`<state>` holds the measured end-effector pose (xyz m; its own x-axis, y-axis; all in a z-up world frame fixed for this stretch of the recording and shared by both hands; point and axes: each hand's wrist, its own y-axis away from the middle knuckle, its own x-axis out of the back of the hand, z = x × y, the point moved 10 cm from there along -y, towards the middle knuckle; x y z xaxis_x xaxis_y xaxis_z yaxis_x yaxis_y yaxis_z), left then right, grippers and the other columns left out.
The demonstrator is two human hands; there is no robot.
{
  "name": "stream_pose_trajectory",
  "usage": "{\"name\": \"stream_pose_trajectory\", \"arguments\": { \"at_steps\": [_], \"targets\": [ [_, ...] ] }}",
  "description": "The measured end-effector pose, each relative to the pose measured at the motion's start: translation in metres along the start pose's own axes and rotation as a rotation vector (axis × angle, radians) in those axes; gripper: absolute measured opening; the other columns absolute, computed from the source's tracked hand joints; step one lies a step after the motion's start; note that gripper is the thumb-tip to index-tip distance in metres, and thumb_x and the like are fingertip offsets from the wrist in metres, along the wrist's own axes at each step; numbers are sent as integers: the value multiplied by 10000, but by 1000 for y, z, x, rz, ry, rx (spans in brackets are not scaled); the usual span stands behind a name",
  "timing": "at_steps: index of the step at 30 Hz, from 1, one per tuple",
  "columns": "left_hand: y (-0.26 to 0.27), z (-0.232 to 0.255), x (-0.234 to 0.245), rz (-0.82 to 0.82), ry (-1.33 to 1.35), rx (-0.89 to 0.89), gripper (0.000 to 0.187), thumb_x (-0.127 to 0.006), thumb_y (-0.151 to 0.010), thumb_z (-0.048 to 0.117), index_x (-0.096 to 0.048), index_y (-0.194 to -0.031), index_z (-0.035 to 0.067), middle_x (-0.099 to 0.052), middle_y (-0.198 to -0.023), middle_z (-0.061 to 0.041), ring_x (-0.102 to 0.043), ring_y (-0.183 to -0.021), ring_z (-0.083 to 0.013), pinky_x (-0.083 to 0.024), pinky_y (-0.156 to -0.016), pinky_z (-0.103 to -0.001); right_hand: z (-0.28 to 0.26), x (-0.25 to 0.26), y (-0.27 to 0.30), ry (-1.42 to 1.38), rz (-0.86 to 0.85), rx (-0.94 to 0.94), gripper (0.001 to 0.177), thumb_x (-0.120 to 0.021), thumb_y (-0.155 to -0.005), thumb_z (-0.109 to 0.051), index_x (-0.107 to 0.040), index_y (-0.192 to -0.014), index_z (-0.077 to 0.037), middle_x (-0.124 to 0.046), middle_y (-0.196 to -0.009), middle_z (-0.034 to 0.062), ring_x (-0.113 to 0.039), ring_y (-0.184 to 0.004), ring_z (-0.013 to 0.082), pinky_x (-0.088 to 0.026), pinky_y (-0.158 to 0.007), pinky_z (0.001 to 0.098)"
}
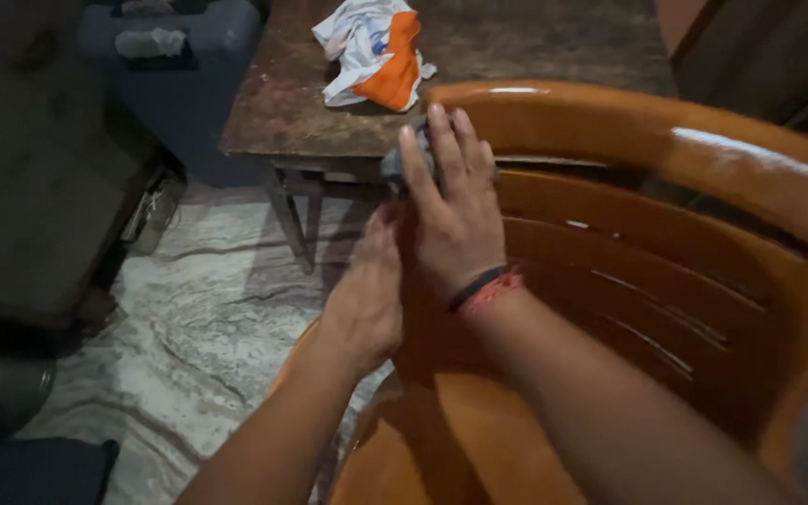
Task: The person cleans an orange plastic chair using a cloth. They wipe the seat, backrest, and armrests, then dip the cloth into a green cup on a nearby table to wet it before continuing to wipe the chair's surfaces.
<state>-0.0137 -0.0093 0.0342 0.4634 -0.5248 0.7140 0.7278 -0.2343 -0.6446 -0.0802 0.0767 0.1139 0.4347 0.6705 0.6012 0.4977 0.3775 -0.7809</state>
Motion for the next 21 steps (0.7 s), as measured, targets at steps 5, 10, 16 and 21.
{"name": "stream_pose_trajectory", "arguments": {
  "at_steps": [5,10,16,21],
  "targets": [
    [54,-35,5,-168,150,386,759,-476,-825,37,-303,-1553,-92,-336,-1613,-307,-389,-1477,-454,-348,-1203,-438,-41,-31,67,-217,-27,24,537,-584,-1020,-97,-462,-1543,-90,-353,-1647,160,-337,-1544,417,-332,-1270,584],
    [56,-51,25,-25,179,498,760,-550,-794,134,-412,-1531,6,-454,-1600,-253,-467,-1475,-402,-384,-1230,-419,-77,-54,107,-230,-194,50,561,-581,-974,-177,-495,-1507,-25,-386,-1608,133,-382,-1485,406,-350,-1194,551],
    [56,-32,18,-149,134,448,946,-657,-827,326,-229,-1598,-17,-411,-1577,-270,-413,-1444,-444,-355,-1175,-475,-12,-31,14,185,-164,133,565,-506,-990,-48,-481,-1553,-20,-353,-1661,164,-301,-1557,400,-303,-1253,595],
    [52,-29,12,-174,102,406,1009,-680,-848,438,-189,-1601,-20,-348,-1617,-257,-366,-1478,-436,-331,-1188,-483,5,-17,-2,36,-14,10,523,-476,-1058,-17,-459,-1580,-7,-337,-1683,173,-284,-1597,413,-270,-1323,576]
  ]
}}
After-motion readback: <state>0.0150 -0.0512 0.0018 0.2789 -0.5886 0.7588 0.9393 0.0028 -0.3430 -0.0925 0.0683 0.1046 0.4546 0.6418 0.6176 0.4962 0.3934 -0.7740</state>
